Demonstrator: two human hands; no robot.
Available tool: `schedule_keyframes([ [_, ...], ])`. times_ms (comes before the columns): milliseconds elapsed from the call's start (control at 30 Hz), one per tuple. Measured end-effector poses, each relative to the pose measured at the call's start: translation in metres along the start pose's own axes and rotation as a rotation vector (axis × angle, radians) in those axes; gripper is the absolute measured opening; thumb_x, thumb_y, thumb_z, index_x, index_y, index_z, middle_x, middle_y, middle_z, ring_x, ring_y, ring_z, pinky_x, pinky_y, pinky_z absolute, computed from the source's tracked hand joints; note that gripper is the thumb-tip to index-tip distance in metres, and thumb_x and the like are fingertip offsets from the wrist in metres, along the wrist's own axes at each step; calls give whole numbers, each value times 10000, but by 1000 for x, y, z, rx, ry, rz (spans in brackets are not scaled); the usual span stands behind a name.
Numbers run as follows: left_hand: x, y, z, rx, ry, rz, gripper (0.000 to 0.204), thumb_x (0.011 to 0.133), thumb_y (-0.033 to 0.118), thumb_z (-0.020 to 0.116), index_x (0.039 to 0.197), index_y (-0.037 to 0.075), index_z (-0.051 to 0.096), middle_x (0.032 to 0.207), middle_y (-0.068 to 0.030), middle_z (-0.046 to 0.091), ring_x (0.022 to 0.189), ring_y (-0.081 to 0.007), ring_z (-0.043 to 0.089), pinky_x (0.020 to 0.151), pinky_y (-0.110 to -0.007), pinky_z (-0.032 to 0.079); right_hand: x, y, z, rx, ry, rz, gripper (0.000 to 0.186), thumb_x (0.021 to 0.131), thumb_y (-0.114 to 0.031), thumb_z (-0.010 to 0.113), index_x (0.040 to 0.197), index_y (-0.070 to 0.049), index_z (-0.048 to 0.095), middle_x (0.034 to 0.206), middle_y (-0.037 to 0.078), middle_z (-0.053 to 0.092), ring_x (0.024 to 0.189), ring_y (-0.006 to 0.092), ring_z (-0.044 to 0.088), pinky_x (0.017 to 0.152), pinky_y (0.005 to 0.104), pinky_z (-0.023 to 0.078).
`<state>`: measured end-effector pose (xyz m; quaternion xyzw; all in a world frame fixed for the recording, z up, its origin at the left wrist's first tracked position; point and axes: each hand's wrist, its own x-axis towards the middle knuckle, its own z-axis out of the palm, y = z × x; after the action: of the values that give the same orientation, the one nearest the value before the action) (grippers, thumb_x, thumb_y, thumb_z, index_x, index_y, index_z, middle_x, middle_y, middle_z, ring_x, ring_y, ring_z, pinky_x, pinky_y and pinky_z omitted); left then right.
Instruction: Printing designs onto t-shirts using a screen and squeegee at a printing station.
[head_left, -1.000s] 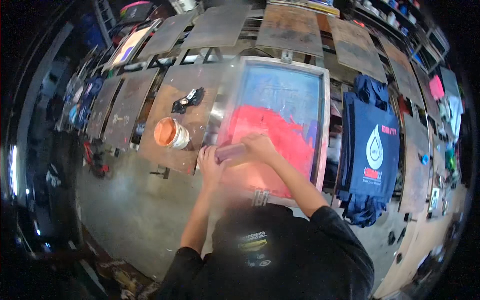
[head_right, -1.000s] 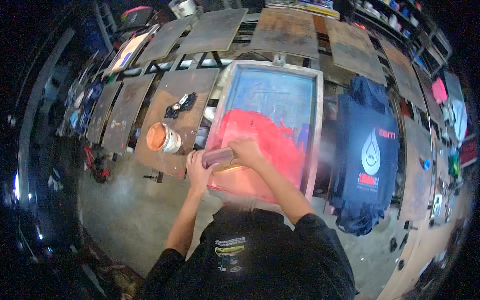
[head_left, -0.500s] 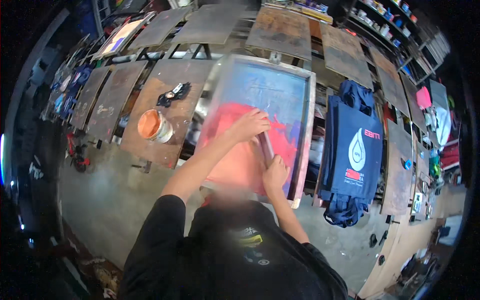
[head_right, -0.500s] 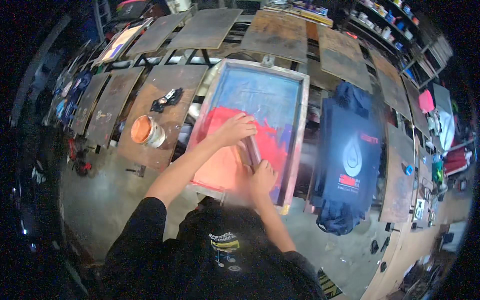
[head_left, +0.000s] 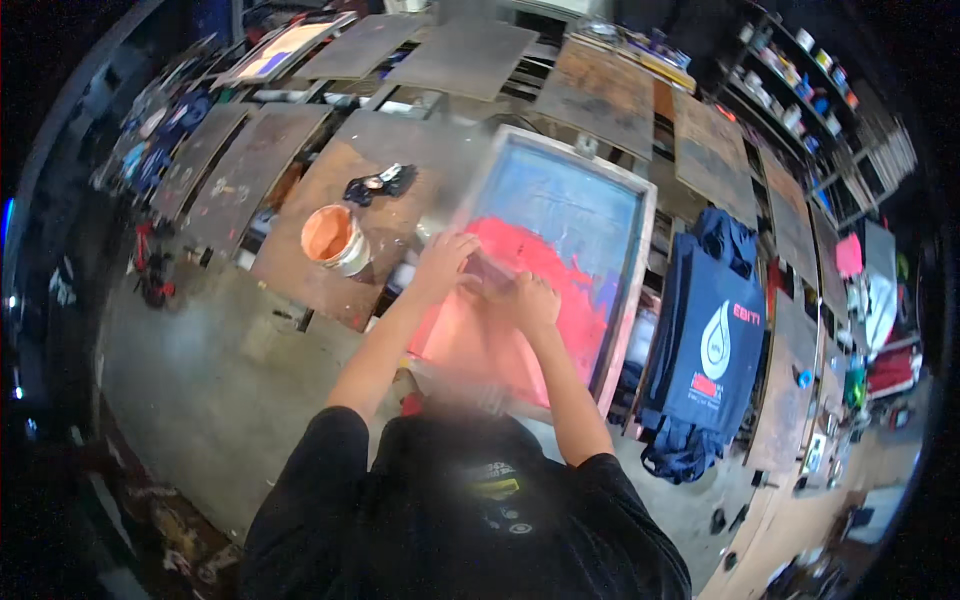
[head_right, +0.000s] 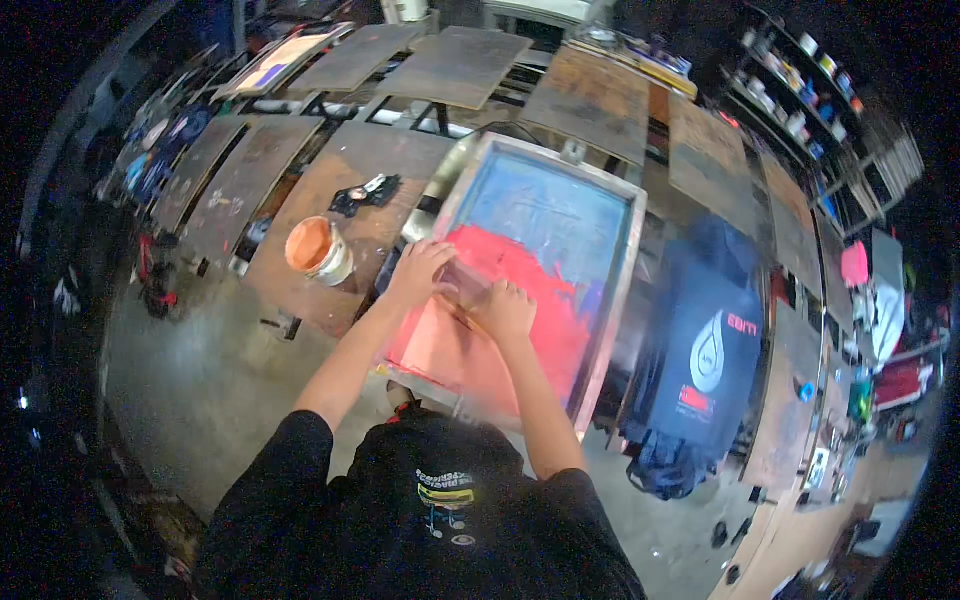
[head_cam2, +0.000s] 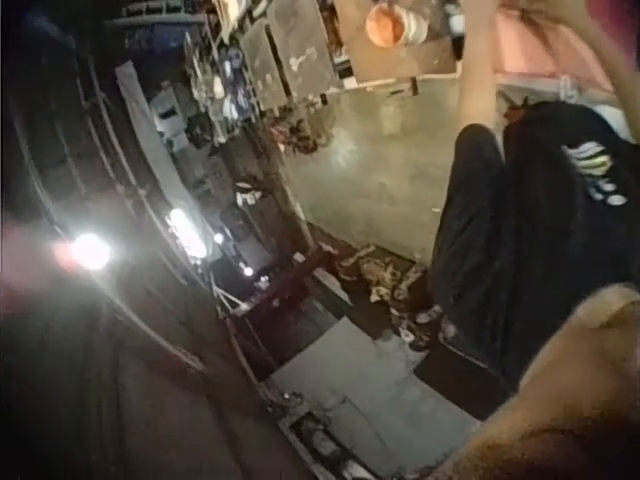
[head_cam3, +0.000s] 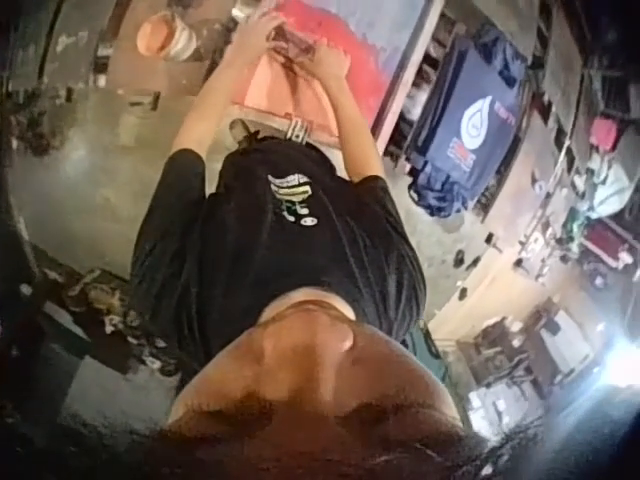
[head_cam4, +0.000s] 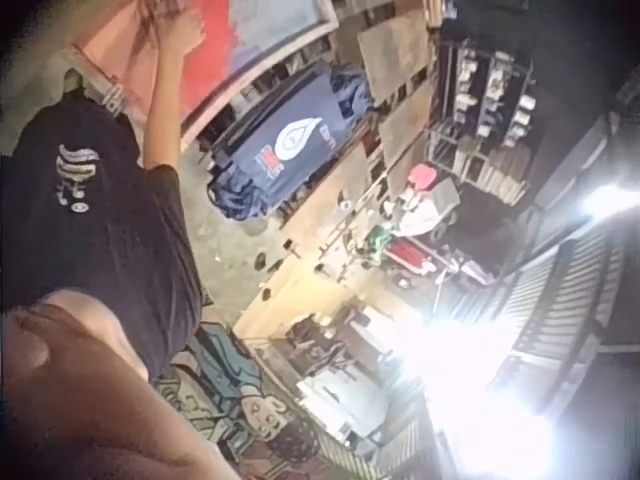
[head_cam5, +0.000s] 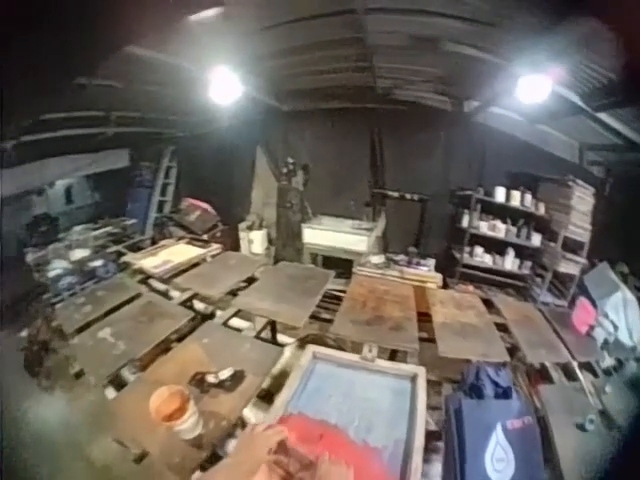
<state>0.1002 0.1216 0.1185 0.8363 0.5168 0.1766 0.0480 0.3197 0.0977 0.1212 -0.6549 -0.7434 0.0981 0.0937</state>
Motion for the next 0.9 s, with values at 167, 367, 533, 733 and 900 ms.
schedule_keyframes([
  [167,-76,10,12,-34,246,-319,770,715,544,758,1307,89,571,1342,-92,563,1286,-335,442,1060,-484,346,27,-26,-22,-55,-303,-244,586,665,-562,758,992,-87,653,1079,155,702,1062,314,665,848,477,535],
  [367,-128,45,7,-110,406,-506,733,699,473,793,1261,55,580,1233,-112,598,1192,-336,486,1006,-483,360,28,-21,11,-23,-274,-648,511,596,-453,843,896,-86,650,923,142,704,897,334,685,811,478,539],
  [533,-122,46,-5,-130,391,-517,719,683,428,818,1255,58,588,1241,-111,596,1219,-338,473,1012,-485,359,17,-23,2,68,-314,-588,535,622,-453,848,953,-82,651,909,135,705,865,332,688,781,453,548],
  [733,-51,48,0,-120,112,-250,647,706,420,811,1208,63,614,1275,-86,597,1266,-331,453,1061,-469,346,12,44,-14,121,-228,-358,637,636,-551,832,1060,-100,679,965,150,722,916,342,701,758,461,553],
  [900,11,94,27,-234,35,-97,696,695,351,844,1278,89,567,1311,-72,575,1316,-324,428,1089,-467,345,-22,98,-52,26,-191,-88,652,654,-590,813,1058,-110,637,936,159,723,886,353,704,751,470,553],
])
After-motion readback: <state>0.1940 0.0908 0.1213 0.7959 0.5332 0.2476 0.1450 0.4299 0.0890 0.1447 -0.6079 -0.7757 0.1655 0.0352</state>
